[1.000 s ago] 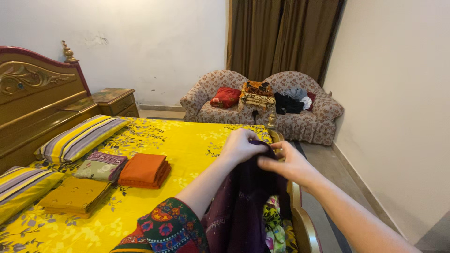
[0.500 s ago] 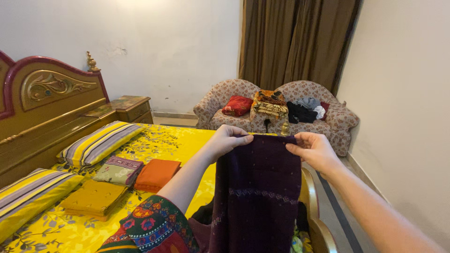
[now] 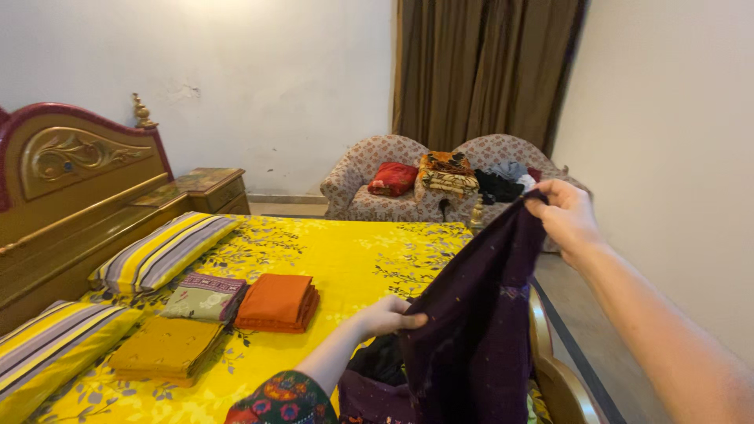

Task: The person folds several pieces of clothing on a bed. They unfold and refold a purple patterned skirt, then fold a pair of purple trousers, and finally fold a dark purple scarf, placing each item neatly on the bed.

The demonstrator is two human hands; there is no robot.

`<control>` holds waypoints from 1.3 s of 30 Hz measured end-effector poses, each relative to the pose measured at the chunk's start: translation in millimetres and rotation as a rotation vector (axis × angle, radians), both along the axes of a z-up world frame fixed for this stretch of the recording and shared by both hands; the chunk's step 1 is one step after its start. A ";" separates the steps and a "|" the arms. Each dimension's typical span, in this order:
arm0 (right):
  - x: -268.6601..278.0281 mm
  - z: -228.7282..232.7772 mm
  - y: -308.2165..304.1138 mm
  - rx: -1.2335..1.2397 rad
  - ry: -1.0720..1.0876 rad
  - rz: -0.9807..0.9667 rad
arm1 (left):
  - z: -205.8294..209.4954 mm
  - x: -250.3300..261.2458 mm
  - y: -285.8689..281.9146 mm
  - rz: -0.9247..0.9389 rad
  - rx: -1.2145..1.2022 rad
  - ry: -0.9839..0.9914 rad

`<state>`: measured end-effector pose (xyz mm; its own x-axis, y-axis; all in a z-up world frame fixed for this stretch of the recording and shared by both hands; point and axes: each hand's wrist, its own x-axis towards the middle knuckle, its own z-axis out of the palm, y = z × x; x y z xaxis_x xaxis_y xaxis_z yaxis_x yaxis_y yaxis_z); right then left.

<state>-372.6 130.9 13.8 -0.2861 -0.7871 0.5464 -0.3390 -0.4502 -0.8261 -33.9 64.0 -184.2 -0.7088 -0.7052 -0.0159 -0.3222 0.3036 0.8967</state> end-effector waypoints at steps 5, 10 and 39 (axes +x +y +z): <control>-4.8 -9.2 42.9 0.074 -0.039 -0.002 | 14.3 -11.5 -15.3 0.032 -0.028 0.412; 25.8 -19.7 93.7 0.417 0.008 0.266 | 94.2 -40.2 26.8 0.079 -0.468 0.192; 21.7 2.8 166.9 -0.020 -0.038 0.137 | 5.6 130.4 122.7 0.300 -0.434 -0.440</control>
<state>-350.9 297.8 16.5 -0.1973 -0.8096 0.5528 -0.2414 -0.5064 -0.8279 96.5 186.8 -178.7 -0.4747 -0.8773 0.0711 -0.7544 0.4471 0.4806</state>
